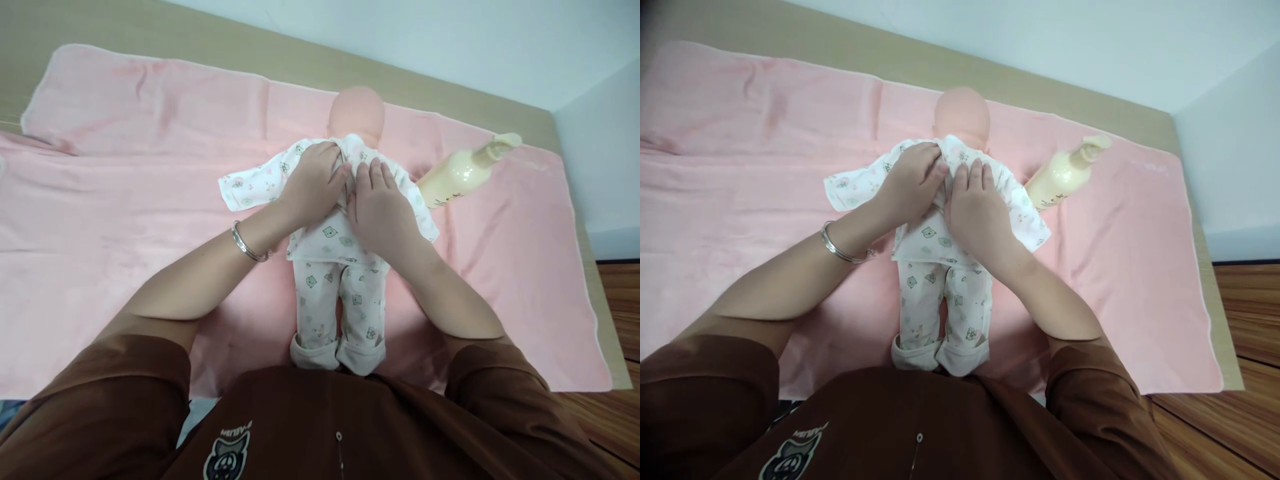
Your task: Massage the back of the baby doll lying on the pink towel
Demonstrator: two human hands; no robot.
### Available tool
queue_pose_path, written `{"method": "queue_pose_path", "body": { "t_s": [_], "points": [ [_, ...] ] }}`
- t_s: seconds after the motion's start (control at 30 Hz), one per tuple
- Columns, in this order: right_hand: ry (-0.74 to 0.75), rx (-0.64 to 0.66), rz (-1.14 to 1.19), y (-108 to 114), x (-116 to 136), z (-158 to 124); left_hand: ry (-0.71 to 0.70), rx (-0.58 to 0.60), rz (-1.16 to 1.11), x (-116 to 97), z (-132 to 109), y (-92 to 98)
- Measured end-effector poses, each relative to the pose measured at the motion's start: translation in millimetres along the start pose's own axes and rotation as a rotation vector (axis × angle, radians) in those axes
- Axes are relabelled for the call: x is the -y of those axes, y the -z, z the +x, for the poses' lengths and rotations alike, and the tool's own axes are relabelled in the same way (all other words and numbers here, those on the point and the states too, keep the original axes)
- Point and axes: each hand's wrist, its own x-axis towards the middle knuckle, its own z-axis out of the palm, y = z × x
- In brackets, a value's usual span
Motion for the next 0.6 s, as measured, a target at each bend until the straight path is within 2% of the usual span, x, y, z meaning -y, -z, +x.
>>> {"method": "queue_pose_path", "body": {
  "t_s": [0.07, 0.17, 0.4, 0.5, 0.6],
  "points": [
    [-0.013, 0.026, 0.007, 2.2, 1.7, 0.7, 0.004, -0.019, 0.013, 6.0, 1.0, -6.0],
    [-0.040, 0.079, 0.067, 4.2, -8.4, 12.6, 0.008, -0.020, 0.046, 5.9, -3.4, -10.8],
    [-0.094, 0.010, 0.138, -11.4, -42.0, 46.6, 0.027, 0.047, 0.100, -20.6, -21.7, -1.2],
    [-0.073, -0.009, 0.106, -15.8, -40.2, 43.4, 0.060, 0.066, 0.063, -17.4, -16.9, 0.6],
    [-0.060, 0.009, 0.081, -12.4, -26.8, 31.2, 0.090, 0.085, -0.004, -6.0, -5.1, 0.0]
  ]
}}
